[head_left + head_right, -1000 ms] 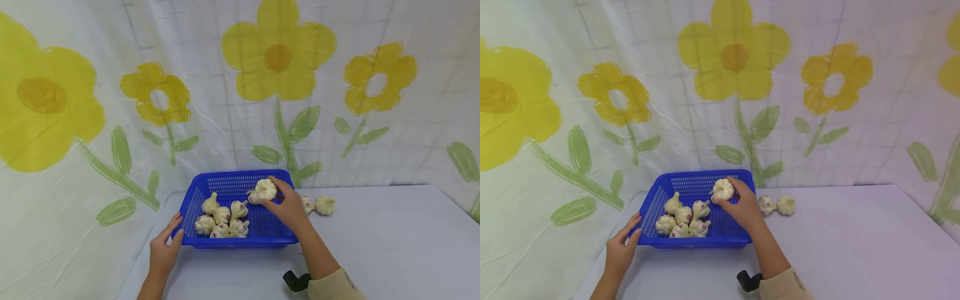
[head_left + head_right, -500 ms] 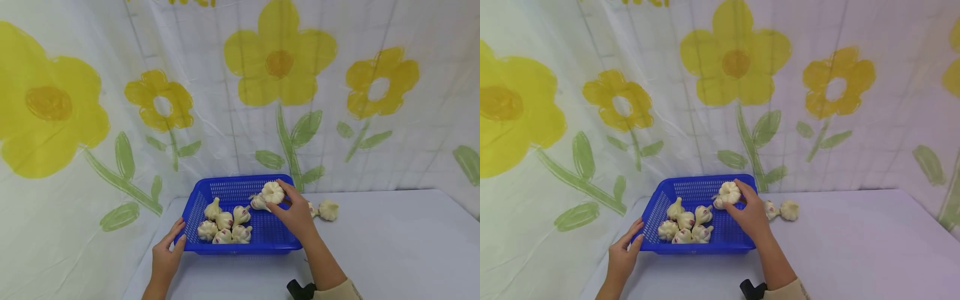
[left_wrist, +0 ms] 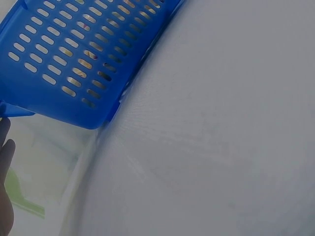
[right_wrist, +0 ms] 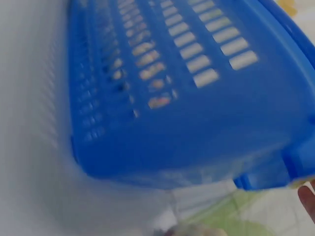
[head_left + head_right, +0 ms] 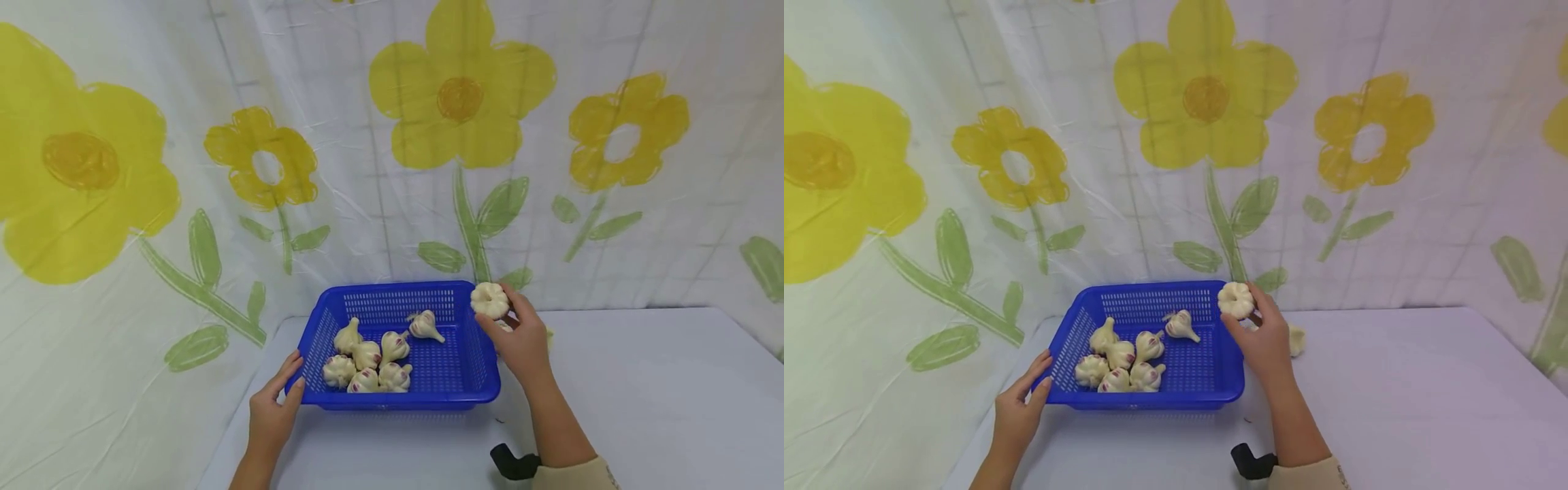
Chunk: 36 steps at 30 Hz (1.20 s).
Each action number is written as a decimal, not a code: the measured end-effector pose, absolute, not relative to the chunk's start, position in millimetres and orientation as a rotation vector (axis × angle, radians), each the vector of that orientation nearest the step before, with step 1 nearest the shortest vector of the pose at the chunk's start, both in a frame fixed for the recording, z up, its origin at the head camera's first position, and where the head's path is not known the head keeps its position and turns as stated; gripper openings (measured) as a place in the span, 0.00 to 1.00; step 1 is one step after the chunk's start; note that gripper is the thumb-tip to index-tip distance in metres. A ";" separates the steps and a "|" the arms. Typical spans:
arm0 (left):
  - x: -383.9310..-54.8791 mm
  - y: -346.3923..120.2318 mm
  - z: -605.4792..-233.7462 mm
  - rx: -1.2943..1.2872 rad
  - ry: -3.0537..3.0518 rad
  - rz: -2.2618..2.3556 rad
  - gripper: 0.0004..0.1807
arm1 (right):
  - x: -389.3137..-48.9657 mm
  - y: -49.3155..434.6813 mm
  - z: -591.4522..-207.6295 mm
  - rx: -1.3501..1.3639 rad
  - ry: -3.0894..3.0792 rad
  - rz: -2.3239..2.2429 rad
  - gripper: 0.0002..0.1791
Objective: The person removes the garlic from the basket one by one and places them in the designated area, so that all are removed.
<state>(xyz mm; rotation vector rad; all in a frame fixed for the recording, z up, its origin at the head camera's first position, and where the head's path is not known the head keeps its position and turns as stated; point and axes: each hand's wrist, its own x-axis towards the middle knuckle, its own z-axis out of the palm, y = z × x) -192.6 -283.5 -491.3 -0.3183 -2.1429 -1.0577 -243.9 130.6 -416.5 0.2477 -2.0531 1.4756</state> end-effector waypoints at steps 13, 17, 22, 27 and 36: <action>-191.2 -284.2 -490.0 -0.309 -2.152 -1.081 0.20 | -244.6 192.6 -413.8 -0.158 -1.940 1.488 0.39; -191.0 -283.7 -489.1 -0.318 -2.156 -1.100 0.20 | -245.9 206.8 -419.5 -0.251 -1.947 1.505 0.39; -191.5 -283.1 -488.8 -0.313 -2.154 -1.090 0.20 | -247.1 216.0 -424.7 -0.331 -1.989 1.558 0.41; -190.2 -281.9 -487.7 -0.291 -2.157 -1.093 0.20 | -249.4 220.7 -431.7 -0.407 -2.057 1.575 0.42; -191.1 -282.4 -487.9 -0.328 -2.131 -1.090 0.20 | -252.7 229.9 -453.0 -0.552 -2.108 1.603 0.43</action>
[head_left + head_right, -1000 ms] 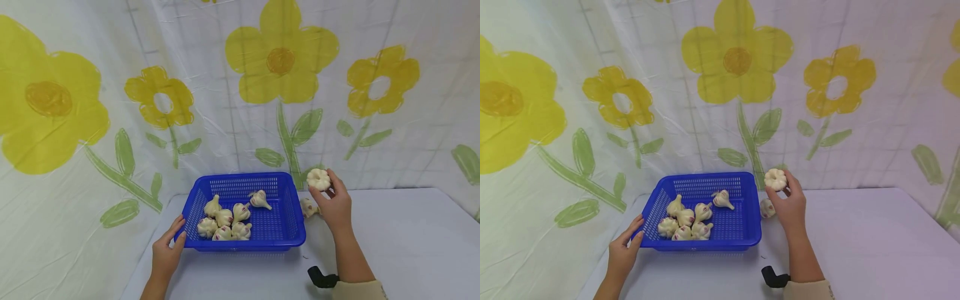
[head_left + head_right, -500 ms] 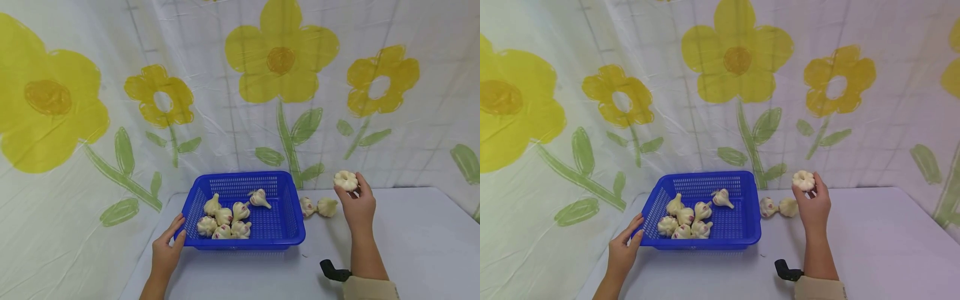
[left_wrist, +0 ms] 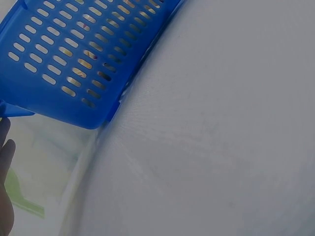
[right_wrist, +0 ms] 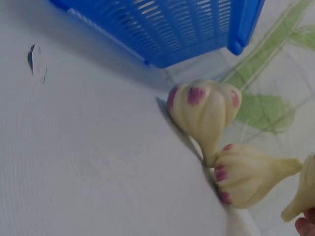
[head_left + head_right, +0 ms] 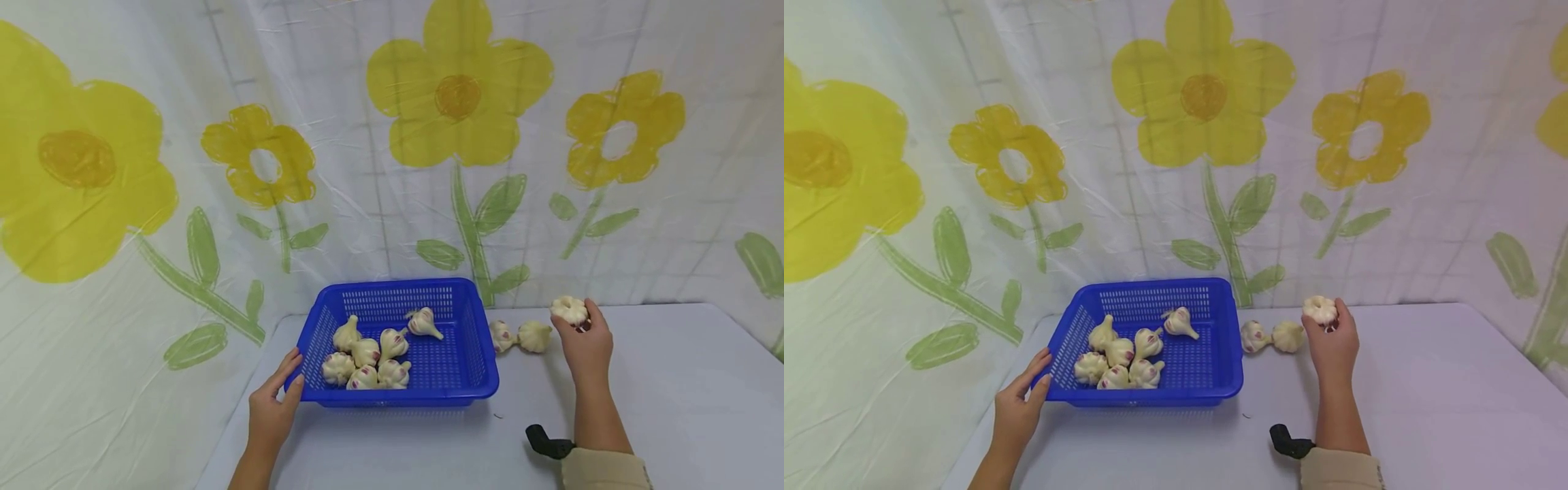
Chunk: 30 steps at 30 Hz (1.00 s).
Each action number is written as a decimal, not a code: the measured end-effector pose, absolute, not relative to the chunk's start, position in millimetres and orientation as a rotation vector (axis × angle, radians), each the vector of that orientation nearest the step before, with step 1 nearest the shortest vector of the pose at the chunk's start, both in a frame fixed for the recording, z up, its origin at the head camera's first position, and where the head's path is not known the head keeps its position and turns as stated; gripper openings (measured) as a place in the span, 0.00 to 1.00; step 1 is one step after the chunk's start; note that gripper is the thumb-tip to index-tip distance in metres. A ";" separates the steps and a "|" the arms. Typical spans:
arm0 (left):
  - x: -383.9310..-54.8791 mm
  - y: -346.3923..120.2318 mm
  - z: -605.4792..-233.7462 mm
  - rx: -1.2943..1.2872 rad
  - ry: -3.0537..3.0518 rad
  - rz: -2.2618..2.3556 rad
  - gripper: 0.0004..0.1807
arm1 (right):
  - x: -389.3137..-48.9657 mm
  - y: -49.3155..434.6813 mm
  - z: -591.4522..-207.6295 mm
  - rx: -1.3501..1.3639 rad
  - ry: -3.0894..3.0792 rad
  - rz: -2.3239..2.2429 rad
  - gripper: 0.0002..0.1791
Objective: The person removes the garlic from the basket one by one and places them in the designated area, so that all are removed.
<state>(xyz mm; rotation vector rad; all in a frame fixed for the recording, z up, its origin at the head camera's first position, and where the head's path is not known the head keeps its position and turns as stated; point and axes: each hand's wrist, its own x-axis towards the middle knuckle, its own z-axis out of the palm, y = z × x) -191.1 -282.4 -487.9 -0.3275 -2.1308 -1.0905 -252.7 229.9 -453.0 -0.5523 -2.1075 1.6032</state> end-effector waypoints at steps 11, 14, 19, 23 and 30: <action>-190.5 -282.2 -488.6 -0.316 -2.142 -1.088 0.20 | -256.5 244.6 -474.4 -0.711 -2.201 1.639 0.43; -190.9 -282.3 -488.8 -0.321 -2.141 -1.085 0.20 | -257.6 245.6 -475.8 -0.691 -2.214 1.662 0.43; -189.8 -282.3 -489.4 -0.317 -2.141 -1.073 0.20 | -257.3 244.1 -474.3 -0.661 -2.224 1.585 0.42; -189.6 -282.6 -489.2 -0.313 -2.155 -1.085 0.20 | -256.6 243.8 -474.4 -0.659 -2.253 1.502 0.41; -191.1 -283.4 -488.8 -0.304 -2.159 -1.100 0.20 | -260.9 246.1 -480.7 -0.660 -2.323 1.465 0.42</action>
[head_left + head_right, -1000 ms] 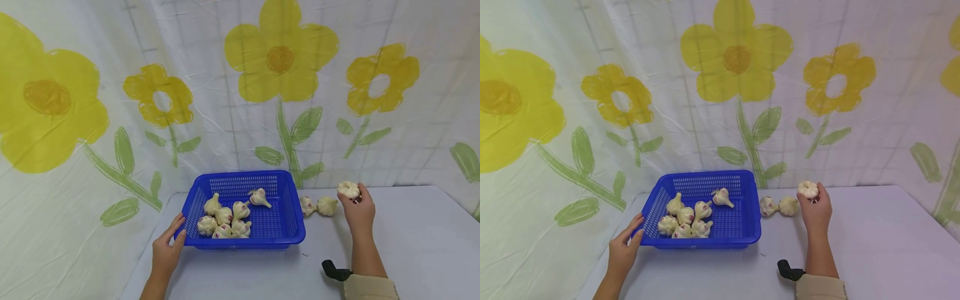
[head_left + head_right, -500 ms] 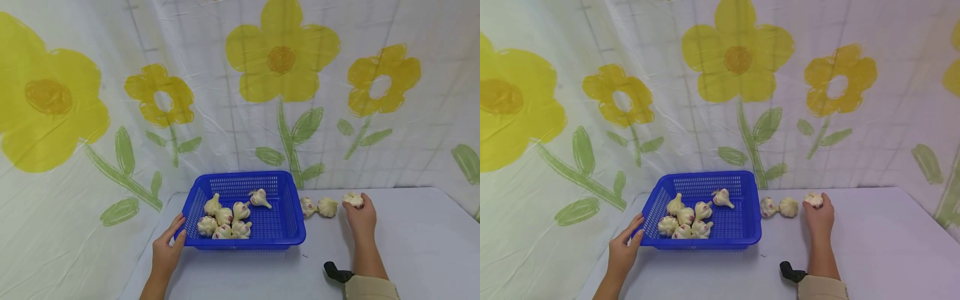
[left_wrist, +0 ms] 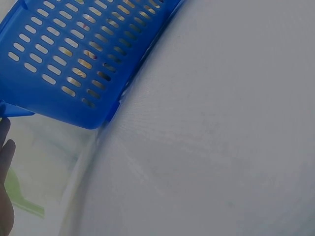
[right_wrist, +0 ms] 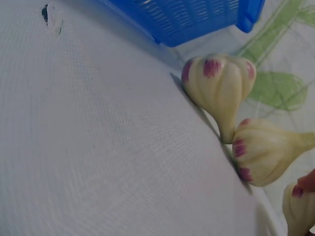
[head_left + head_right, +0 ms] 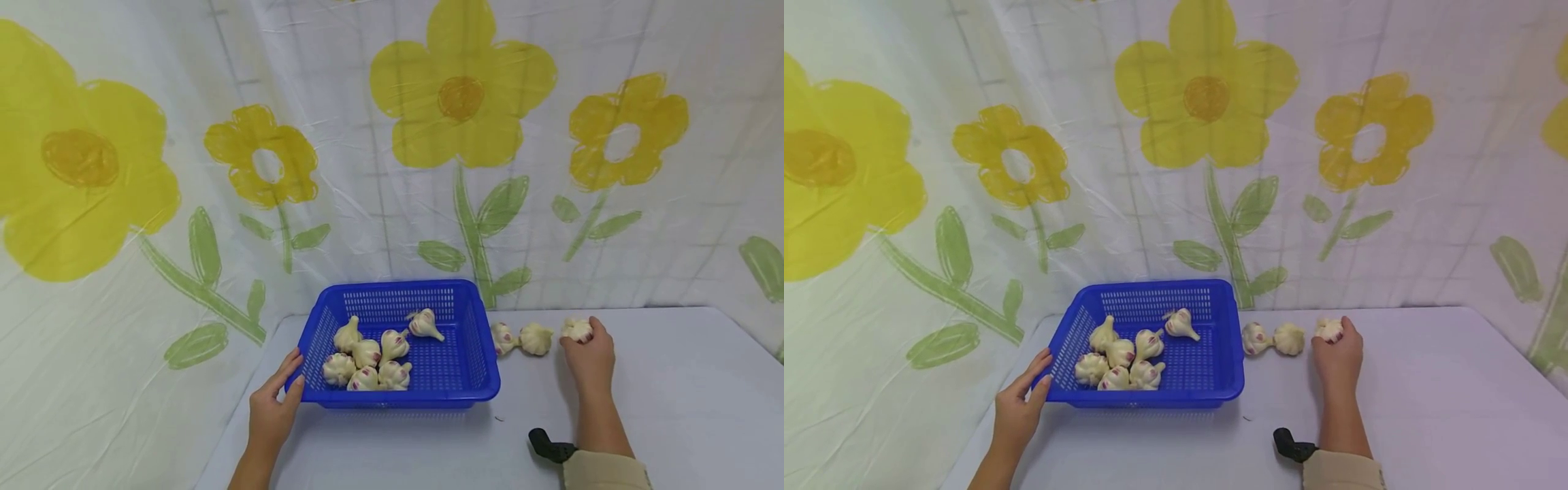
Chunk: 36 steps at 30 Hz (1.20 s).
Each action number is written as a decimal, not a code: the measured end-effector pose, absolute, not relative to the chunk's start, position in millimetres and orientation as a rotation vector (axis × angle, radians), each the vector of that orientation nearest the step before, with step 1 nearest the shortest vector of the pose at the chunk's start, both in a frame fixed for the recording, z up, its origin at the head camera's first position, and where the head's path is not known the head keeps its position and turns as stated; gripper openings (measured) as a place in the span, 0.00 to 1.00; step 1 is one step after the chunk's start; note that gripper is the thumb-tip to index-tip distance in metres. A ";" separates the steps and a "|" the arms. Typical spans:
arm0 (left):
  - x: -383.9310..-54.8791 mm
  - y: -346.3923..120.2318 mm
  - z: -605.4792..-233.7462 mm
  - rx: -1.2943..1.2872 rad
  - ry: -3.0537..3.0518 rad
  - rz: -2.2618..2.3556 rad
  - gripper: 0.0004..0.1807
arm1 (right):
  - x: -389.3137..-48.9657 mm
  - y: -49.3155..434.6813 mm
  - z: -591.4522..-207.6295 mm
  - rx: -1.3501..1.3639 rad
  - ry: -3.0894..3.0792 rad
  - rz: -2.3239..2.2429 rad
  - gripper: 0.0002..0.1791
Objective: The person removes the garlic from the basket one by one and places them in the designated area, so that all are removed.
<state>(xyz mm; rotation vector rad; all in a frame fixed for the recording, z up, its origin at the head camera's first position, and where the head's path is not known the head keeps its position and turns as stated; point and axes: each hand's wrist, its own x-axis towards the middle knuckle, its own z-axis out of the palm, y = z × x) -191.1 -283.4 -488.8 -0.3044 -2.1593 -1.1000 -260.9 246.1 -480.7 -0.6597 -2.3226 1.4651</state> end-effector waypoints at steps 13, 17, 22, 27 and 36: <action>-193.3 -283.5 -486.2 -0.315 -2.163 -1.100 0.21 | -257.1 243.0 -480.3 -0.632 -2.435 1.478 0.41; -192.3 -283.2 -486.8 -0.309 -2.156 -1.082 0.20 | -258.0 242.2 -479.4 -0.626 -2.448 1.491 0.42; -194.1 -283.4 -488.7 -0.350 -2.124 -1.072 0.20 | -258.7 242.7 -480.9 -0.642 -2.449 1.503 0.42; -197.0 -284.2 -489.2 -0.368 -2.113 -1.066 0.20 | -258.2 242.9 -480.7 -0.651 -2.452 1.498 0.43; -192.8 -283.2 -488.7 -0.326 -2.140 -1.086 0.20 | -258.3 241.9 -478.3 -0.625 -2.456 1.508 0.43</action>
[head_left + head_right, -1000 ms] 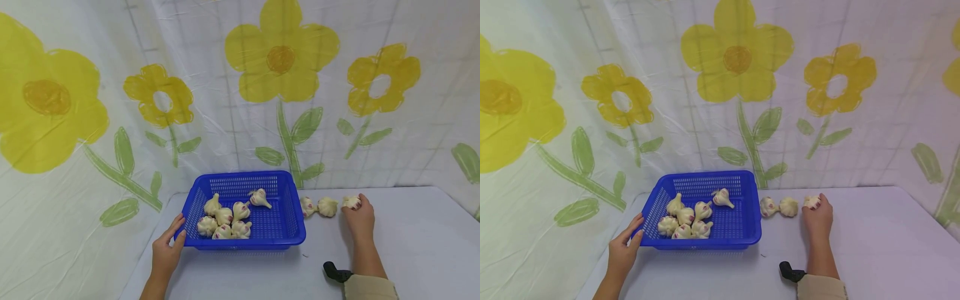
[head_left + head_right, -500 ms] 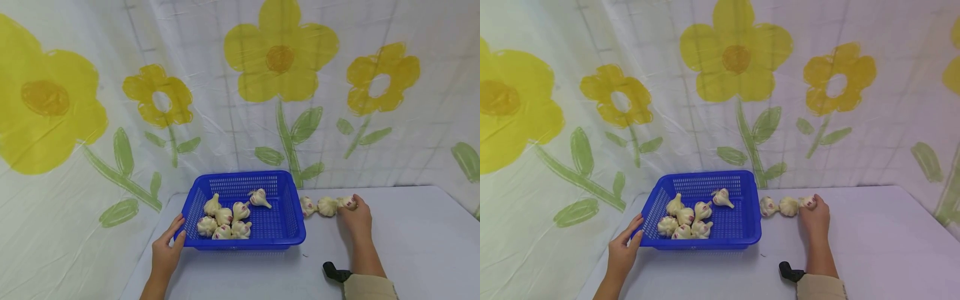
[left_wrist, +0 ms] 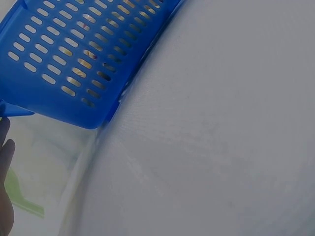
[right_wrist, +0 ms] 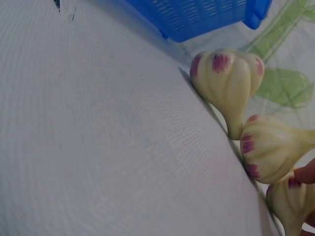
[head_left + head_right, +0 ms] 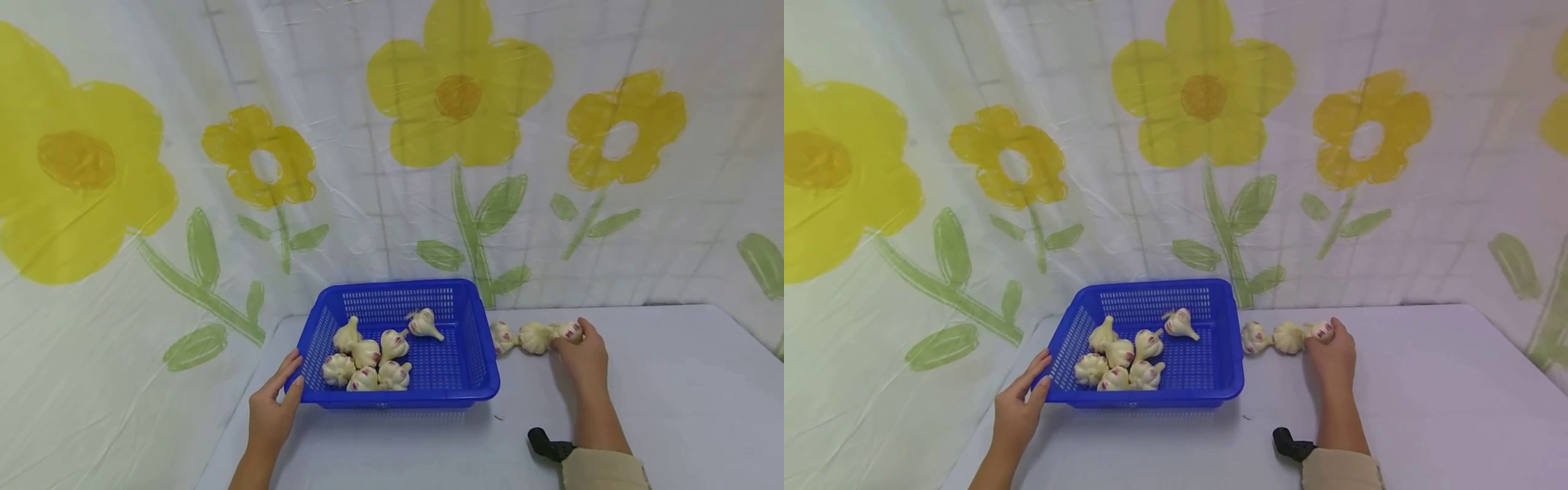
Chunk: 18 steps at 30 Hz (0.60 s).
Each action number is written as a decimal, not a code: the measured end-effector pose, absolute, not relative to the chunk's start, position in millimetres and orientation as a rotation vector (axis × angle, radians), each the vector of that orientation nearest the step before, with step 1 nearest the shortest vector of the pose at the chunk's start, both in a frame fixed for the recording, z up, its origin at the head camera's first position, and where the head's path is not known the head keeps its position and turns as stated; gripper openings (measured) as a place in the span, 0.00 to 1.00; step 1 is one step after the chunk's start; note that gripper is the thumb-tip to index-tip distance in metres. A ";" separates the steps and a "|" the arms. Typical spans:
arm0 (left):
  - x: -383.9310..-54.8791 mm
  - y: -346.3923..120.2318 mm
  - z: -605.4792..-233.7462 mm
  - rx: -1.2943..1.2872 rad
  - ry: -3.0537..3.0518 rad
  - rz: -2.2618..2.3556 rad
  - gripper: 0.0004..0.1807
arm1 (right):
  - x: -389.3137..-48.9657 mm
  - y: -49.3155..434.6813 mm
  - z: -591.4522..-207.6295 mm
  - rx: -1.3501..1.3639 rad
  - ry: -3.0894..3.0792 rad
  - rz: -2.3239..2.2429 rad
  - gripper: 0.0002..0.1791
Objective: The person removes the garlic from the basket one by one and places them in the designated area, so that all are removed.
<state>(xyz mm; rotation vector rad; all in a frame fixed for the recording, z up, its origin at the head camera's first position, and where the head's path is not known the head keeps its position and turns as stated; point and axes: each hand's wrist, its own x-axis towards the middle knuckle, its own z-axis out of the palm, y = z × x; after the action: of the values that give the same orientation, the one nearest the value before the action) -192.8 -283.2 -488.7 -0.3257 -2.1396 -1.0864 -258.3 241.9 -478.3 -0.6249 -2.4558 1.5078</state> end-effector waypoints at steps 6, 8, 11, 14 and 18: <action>-193.5 -282.9 -488.0 -0.365 -2.112 -1.078 0.20 | -258.3 241.2 -476.7 -0.644 -2.449 1.507 0.43; -192.7 -283.1 -488.2 -0.364 -2.109 -1.075 0.20 | -259.3 241.1 -476.8 -0.642 -2.453 1.505 0.43; -191.3 -284.0 -489.5 -0.360 -2.099 -1.068 0.20 | -260.9 241.2 -477.3 -0.632 -2.467 1.505 0.43; -191.0 -284.4 -490.5 -0.365 -2.090 -1.087 0.21 | -260.9 242.4 -477.4 -0.635 -2.472 1.518 0.43; -192.5 -283.5 -489.9 -0.381 -2.086 -1.105 0.21 | -257.6 243.5 -474.1 -0.661 -2.448 1.558 0.44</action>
<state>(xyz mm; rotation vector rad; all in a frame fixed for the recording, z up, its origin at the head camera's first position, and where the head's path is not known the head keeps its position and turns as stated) -192.5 -283.5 -489.9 -0.3808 -2.0861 -1.1052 -257.6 243.5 -474.1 -0.6613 -2.4484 1.5577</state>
